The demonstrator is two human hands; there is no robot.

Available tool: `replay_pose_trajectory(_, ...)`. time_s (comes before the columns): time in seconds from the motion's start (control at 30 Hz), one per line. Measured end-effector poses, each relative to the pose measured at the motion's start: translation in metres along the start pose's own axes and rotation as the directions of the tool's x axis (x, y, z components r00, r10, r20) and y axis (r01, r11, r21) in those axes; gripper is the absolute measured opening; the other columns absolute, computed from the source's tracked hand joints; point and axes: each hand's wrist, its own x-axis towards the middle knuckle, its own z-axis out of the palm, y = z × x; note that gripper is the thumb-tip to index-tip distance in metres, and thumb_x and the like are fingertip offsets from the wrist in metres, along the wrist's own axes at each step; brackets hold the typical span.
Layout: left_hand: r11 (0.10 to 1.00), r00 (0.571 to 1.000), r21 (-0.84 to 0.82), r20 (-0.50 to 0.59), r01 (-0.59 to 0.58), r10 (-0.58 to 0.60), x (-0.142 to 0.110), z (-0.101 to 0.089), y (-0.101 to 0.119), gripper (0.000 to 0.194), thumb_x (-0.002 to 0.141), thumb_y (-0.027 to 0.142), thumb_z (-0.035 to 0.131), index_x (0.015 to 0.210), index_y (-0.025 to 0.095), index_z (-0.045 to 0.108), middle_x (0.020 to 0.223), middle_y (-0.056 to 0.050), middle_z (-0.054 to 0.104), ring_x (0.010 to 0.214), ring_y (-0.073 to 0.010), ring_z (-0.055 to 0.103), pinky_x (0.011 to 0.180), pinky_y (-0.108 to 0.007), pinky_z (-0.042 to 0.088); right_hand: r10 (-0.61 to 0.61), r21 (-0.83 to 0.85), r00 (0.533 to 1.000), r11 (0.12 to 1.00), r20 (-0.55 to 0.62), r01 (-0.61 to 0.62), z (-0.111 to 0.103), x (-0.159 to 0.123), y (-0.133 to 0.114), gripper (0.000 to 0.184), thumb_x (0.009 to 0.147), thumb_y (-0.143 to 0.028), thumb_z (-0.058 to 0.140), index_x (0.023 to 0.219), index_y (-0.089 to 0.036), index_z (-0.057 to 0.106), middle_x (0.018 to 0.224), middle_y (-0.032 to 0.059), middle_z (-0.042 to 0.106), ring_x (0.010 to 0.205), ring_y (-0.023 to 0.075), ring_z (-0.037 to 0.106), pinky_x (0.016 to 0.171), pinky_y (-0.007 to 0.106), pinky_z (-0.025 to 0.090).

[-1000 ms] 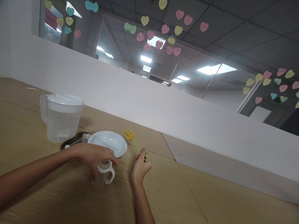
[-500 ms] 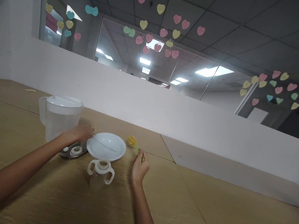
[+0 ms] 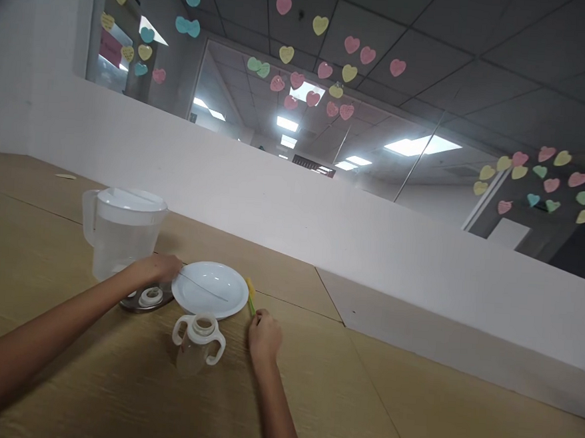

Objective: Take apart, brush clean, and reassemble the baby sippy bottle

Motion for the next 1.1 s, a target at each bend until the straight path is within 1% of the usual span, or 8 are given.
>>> replay_pose_trajectory(0.17,1.0,1.0,-0.014,-0.028,0.002,-0.002,-0.001,-0.001,-0.004,0.022,0.074,0.013,0.053,0.089,0.012,0.069,0.096,-0.019,0.068,0.085,-0.0257,0.065,0.067,-0.028,0.047,-0.023,-0.071,0.996,0.997,0.083,0.029,0.003,0.0,0.002,0.026,0.083,-0.019,0.045,0.094,-0.019,0.068,0.094,0.009,0.07,0.087,0.0193,0.064,0.06,0.023,0.036)
replay_pose_trajectory(0.3,1.0,0.998,-0.009,-0.059,-0.01,0.009,-0.001,-0.001,-0.005,0.022,0.073,0.011,0.051,0.086,0.012,0.069,0.094,-0.017,0.069,0.083,-0.0241,0.065,0.068,-0.029,0.048,-0.057,-0.068,0.994,0.996,0.098,0.064,0.004,0.0,0.001,0.026,0.082,-0.016,0.045,0.091,-0.019,0.069,0.093,0.0087,0.07,0.085,0.0175,0.063,0.061,0.022,0.035)
replay_pose_trajectory(0.43,1.0,0.996,0.01,-0.087,-0.021,0.021,0.002,0.002,-0.008,0.023,0.071,0.01,0.052,0.085,0.01,0.07,0.09,-0.019,0.069,0.084,-0.0263,0.065,0.069,-0.032,0.049,-0.059,-0.062,0.993,0.996,0.103,0.066,0.003,-0.001,0.0,0.026,0.082,-0.016,0.045,0.092,-0.018,0.069,0.095,0.009,0.069,0.087,0.0179,0.063,0.06,0.022,0.034)
replay_pose_trajectory(0.6,0.999,0.992,0.031,-0.122,-0.013,0.017,0.007,0.005,-0.011,0.022,0.073,0.011,0.052,0.088,0.008,0.069,0.093,-0.022,0.068,0.089,-0.0289,0.064,0.071,-0.034,0.048,-0.054,-0.064,0.993,0.996,0.108,0.061,0.002,-0.002,0.0,0.025,0.082,-0.017,0.045,0.092,-0.018,0.068,0.095,0.0095,0.069,0.087,0.0178,0.063,0.06,0.022,0.034)
replay_pose_trajectory(0.93,0.999,0.994,0.034,-0.107,0.002,0.002,0.004,0.001,-0.009,0.023,0.076,0.014,0.051,0.09,0.008,0.069,0.096,-0.023,0.067,0.089,-0.0306,0.064,0.071,-0.037,0.048,-0.065,-0.071,0.991,0.995,0.115,0.074,0.003,-0.002,0.0,0.026,0.082,-0.016,0.045,0.092,-0.018,0.068,0.096,0.0099,0.069,0.089,0.0188,0.063,0.063,0.023,0.036)
replay_pose_trajectory(1.1,0.999,0.997,0.042,-0.078,0.021,-0.018,0.001,-0.002,-0.012,0.022,0.073,0.012,0.053,0.087,0.009,0.069,0.093,-0.022,0.068,0.086,-0.0289,0.065,0.071,-0.034,0.048,-0.055,-0.079,0.99,0.995,0.13,0.066,0.001,-0.002,-0.002,0.025,0.083,-0.017,0.045,0.092,-0.017,0.069,0.095,0.0108,0.069,0.089,0.0194,0.063,0.062,0.023,0.036)
